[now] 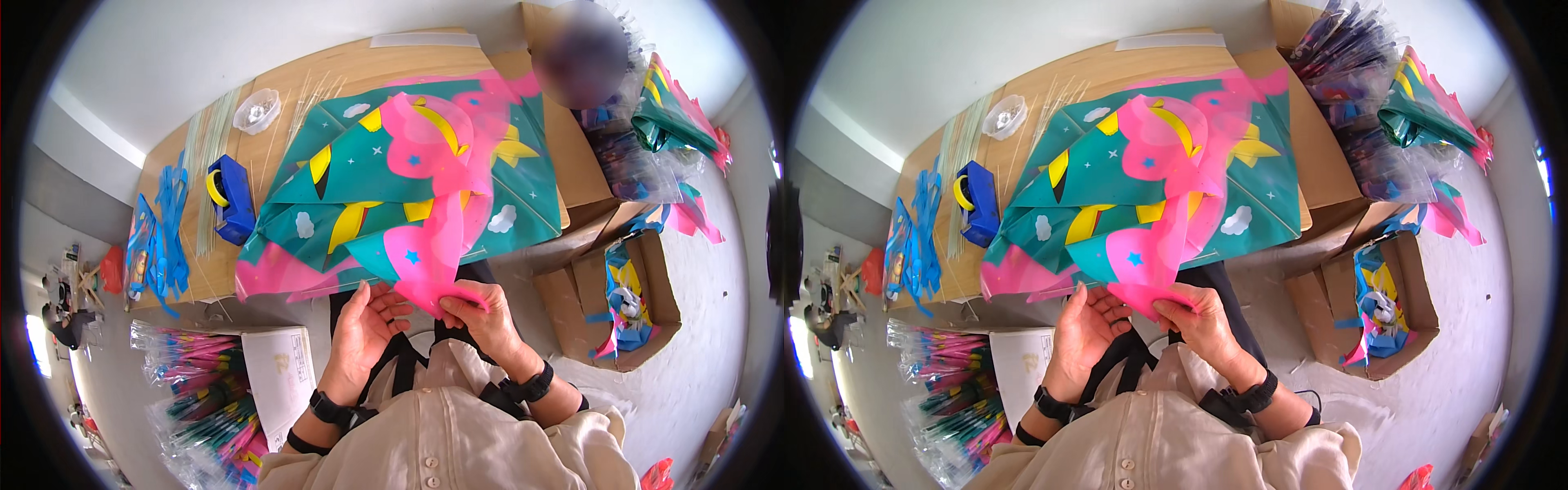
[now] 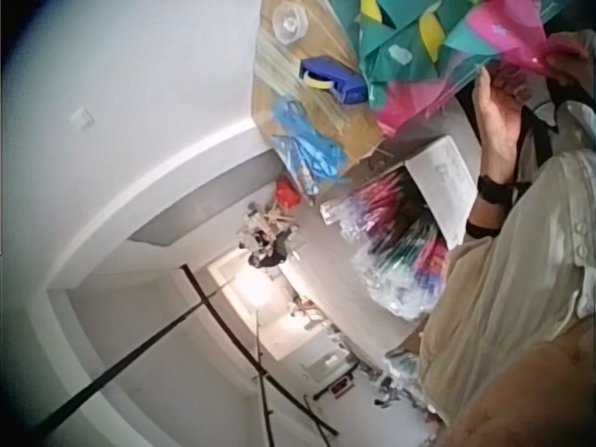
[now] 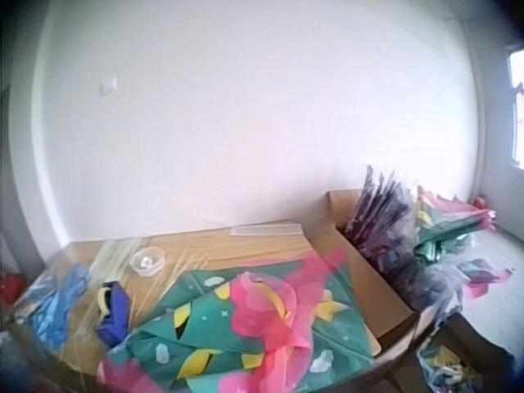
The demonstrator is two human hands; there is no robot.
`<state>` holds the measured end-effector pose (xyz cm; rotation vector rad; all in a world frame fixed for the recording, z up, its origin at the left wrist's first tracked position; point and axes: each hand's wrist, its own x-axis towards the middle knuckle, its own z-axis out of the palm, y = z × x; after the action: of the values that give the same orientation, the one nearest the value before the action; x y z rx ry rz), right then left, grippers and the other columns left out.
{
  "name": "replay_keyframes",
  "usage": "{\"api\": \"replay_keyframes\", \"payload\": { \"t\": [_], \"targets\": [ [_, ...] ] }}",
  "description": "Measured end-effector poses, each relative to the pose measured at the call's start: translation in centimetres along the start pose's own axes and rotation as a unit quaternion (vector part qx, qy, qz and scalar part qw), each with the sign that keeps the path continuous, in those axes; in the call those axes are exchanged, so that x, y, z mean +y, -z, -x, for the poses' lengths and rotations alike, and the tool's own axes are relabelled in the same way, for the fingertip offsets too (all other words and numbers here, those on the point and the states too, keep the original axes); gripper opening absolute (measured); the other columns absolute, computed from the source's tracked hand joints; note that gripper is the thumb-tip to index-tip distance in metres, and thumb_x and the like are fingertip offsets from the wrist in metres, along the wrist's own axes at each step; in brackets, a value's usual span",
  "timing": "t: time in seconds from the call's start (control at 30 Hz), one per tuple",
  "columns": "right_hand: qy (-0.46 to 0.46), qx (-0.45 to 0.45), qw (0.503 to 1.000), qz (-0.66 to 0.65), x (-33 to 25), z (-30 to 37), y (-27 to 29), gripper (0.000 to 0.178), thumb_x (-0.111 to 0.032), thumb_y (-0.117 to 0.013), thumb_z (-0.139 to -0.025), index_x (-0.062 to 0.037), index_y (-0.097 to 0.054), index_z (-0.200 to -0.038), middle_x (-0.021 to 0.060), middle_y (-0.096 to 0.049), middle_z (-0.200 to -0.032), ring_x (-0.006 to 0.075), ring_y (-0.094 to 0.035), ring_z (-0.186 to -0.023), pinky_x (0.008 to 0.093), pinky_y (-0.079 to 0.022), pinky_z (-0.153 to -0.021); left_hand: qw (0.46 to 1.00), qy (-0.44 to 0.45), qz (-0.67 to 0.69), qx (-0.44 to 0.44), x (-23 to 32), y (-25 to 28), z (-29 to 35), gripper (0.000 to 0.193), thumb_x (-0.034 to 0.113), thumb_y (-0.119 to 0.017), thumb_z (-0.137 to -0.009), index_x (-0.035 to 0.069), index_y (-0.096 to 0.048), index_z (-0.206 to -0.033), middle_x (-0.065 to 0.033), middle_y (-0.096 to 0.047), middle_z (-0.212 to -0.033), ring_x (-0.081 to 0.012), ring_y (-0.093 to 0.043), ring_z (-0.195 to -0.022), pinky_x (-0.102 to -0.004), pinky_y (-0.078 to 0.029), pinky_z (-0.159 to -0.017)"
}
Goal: Assembling and folding Pikachu-themed plastic kites at a workshop table.
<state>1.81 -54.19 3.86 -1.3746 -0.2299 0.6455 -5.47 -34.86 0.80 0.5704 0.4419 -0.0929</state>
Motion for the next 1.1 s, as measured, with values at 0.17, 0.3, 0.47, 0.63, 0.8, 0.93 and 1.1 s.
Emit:
{"api": "replay_keyframes", "payload": {
  "t": [0.17, 0.3, 0.47, 0.63, 0.8, 0.93, 1.1],
  "targets": [
    [0.053, -0.106, 0.988, 0.095, -1.0, 0.6, 1.2, 0.011, 0.000, -0.062, -0.082, 0.0025, -0.064, -0.093, 0.0050, -0.063, -0.077, 0.0113, -0.058, -0.068, 0.0246, -0.046, -0.062, 0.991, -0.083, 0.060, 0.090, 0.2, 0.8, -0.9, 0.044, 0.041, -0.051, -0.093, 0.002, -0.053, -0.114, -0.0127, -0.062, -0.104, -0.0254, -0.060, -0.097, -0.0394, -0.049, -0.081],
    [0.021, -0.362, 0.921, 0.143, -1.6, 0.8, 4.8, 0.013, -0.003, -0.068, -0.079, 0.0019, -0.065, -0.091, 0.0082, -0.067, -0.084, 0.0171, -0.063, -0.080, 0.0278, -0.048, -0.074, 0.986, -0.106, 0.092, 0.084, 1.6, -0.3, -1.2, 0.046, 0.036, -0.053, -0.093, 0.001, -0.050, -0.121, -0.0132, -0.059, -0.116, -0.0265, -0.057, -0.106, -0.0408, -0.046, -0.092],
    [-0.017, -0.368, 0.923, 0.110, -3.3, -1.8, 4.9, 0.023, -0.015, -0.073, -0.080, 0.0010, -0.066, -0.095, 0.0049, -0.066, -0.082, 0.0119, -0.058, -0.073, 0.0271, -0.047, -0.067, 0.978, -0.114, 0.030, 0.175, 0.3, 2.9, -3.1, 0.034, 0.012, -0.060, -0.088, -0.002, -0.052, -0.117, -0.0135, -0.060, -0.113, -0.0267, -0.061, -0.100, -0.0419, -0.049, -0.087],
    [0.027, -0.178, 0.938, 0.297, -4.1, -5.5, 0.1, 0.032, -0.026, -0.073, -0.078, 0.0021, -0.062, -0.090, 0.0063, -0.062, -0.077, 0.0140, -0.058, -0.073, 0.0302, -0.047, -0.067, 0.960, -0.170, -0.039, 0.220, -0.9, 2.9, -2.7, 0.027, 0.004, -0.061, -0.086, -0.004, -0.056, -0.112, -0.0106, -0.062, -0.107, -0.0211, -0.063, -0.091, -0.0346, -0.051, -0.081],
    [0.322, -0.125, 0.730, 0.589, 0.8, -5.5, -5.9, 0.055, -0.026, -0.072, -0.072, 0.0008, -0.049, -0.114, 0.0129, -0.059, -0.092, 0.0284, -0.062, -0.082, 0.0359, -0.051, -0.066, 0.977, -0.108, -0.080, 0.166, 0.0, 3.0, -2.2, 0.030, 0.027, -0.064, -0.088, -0.002, -0.061, -0.093, -0.0060, -0.064, -0.089, -0.0130, -0.061, -0.075, -0.0291, -0.051, -0.066],
    [0.283, -0.091, 0.718, 0.630, 3.4, -6.6, -7.3, 0.022, -0.006, -0.056, -0.073, -0.0006, -0.051, -0.094, 0.0128, -0.056, -0.077, 0.0268, -0.062, -0.072, 0.0362, -0.051, -0.058, 0.928, -0.069, -0.358, 0.079, 2.4, 5.0, -1.7, 0.033, 0.030, -0.062, -0.089, -0.001, -0.060, -0.080, -0.0054, -0.063, -0.075, -0.0117, -0.059, -0.066, -0.0255, -0.049, -0.060],
    [0.269, -0.064, 0.762, 0.586, 3.2, -8.1, -5.8, 0.013, -0.005, -0.060, -0.074, -0.0030, -0.052, -0.084, 0.0135, -0.056, -0.071, 0.0312, -0.060, -0.066, 0.0404, -0.048, -0.055, 0.887, -0.166, -0.395, 0.170, 8.5, 7.4, -0.4, 0.023, 0.025, -0.060, -0.089, 0.003, -0.061, -0.084, -0.0043, -0.064, -0.073, -0.0093, -0.059, -0.062, -0.0220, -0.046, -0.055]
  ]
}}
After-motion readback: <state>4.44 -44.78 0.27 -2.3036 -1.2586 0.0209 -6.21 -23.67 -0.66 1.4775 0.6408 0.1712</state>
